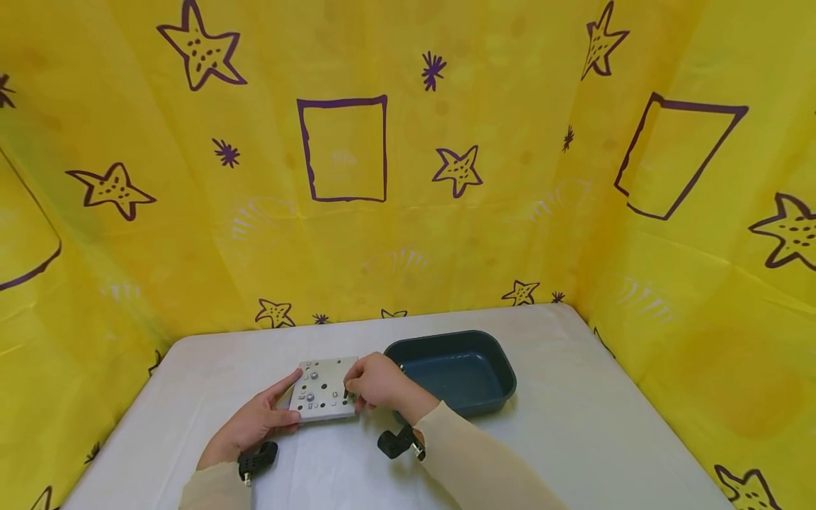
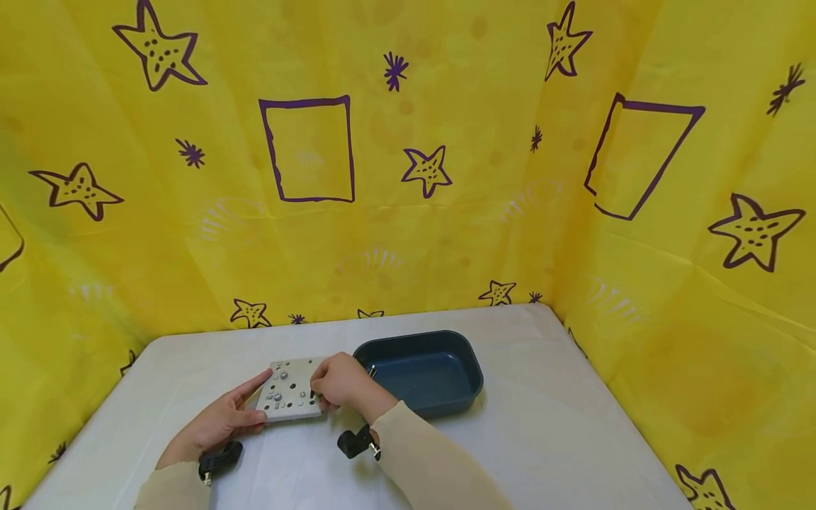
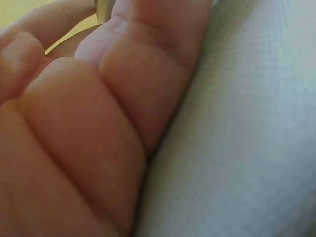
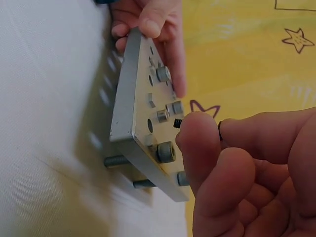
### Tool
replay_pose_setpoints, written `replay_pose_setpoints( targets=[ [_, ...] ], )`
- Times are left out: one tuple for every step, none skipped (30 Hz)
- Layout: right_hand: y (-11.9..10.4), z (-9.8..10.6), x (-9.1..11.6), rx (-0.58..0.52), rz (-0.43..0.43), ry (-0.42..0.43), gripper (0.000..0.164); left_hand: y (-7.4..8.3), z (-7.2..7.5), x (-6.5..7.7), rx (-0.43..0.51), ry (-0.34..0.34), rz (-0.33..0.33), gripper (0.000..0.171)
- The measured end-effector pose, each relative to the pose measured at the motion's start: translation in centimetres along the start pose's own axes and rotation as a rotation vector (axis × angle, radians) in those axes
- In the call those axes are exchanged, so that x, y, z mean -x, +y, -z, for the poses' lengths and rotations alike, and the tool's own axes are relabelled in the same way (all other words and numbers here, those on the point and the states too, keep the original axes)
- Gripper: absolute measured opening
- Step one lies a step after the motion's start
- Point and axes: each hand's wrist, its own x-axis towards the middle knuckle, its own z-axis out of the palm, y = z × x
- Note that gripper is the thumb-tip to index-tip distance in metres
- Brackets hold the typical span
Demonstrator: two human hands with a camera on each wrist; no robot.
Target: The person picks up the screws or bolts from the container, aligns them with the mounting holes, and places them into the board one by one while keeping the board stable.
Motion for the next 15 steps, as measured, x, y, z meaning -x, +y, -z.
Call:
replay_pose_setpoints(
  targets=[
    [0.00,-0.04,0.00,0.006,-0.001,0.002,0.009,-0.02,-0.01,0.03,0.001,-0.002,0.000,0.100],
    [0.00,-0.09,-0.02,0.015,0.002,0.004,0.009,-0.03,-0.03,0.06,0.001,-0.004,0.000,0.100],
    [-0.01,-0.13,-0.03,0.023,0.003,0.005,0.009,-0.06,-0.03,0.07,0.002,-0.006,-0.001,0.100],
    [0.00,-0.19,-0.05,0.031,0.006,0.006,0.009,-0.08,-0.03,0.10,0.003,-0.008,-0.002,0.100],
    [0.00,-0.24,-0.06,0.043,0.008,0.007,0.008,-0.11,-0.03,0.11,0.004,-0.009,-0.003,0.100],
    [0.00,-0.29,-0.06,0.051,0.010,0.006,0.008,-0.13,-0.03,0.13,0.002,-0.011,-0.004,0.099],
    [0.00,-0.32,-0.06,0.061,0.008,0.004,0.009,-0.16,-0.03,0.14,0.000,-0.012,-0.005,0.099],
    [0.01,-0.36,-0.07,0.071,0.007,0.002,0.009,-0.17,-0.03,0.15,-0.002,-0.012,-0.006,0.099],
    [-0.01,-0.39,-0.05,0.079,0.008,0.001,0.009,-0.19,-0.03,0.14,-0.004,-0.011,-0.006,0.099],
    [-0.01,-0.43,-0.04,0.091,0.010,0.001,0.009,-0.19,-0.03,0.14,-0.008,-0.010,-0.008,0.099],
    [-0.02,-0.48,-0.04,0.099,0.014,0.001,0.009,-0.19,-0.03,0.12,-0.011,-0.007,-0.008,0.099],
    [-0.06,-0.52,-0.01,0.106,0.018,0.001,0.009,-0.18,-0.04,0.11,-0.014,-0.005,-0.009,0.099],
    [-0.07,-0.57,0.00,0.115,0.023,0.002,0.009,-0.17,-0.04,0.11,-0.014,-0.004,-0.009,0.099],
    [-0.11,-0.63,0.04,0.121,0.032,0.002,0.009,-0.16,-0.05,0.10,-0.013,-0.004,-0.009,0.099],
    [-0.13,-0.69,0.06,0.127,0.041,0.004,0.009,-0.14,-0.06,0.10,-0.012,-0.003,-0.010,0.099]
  ],
)
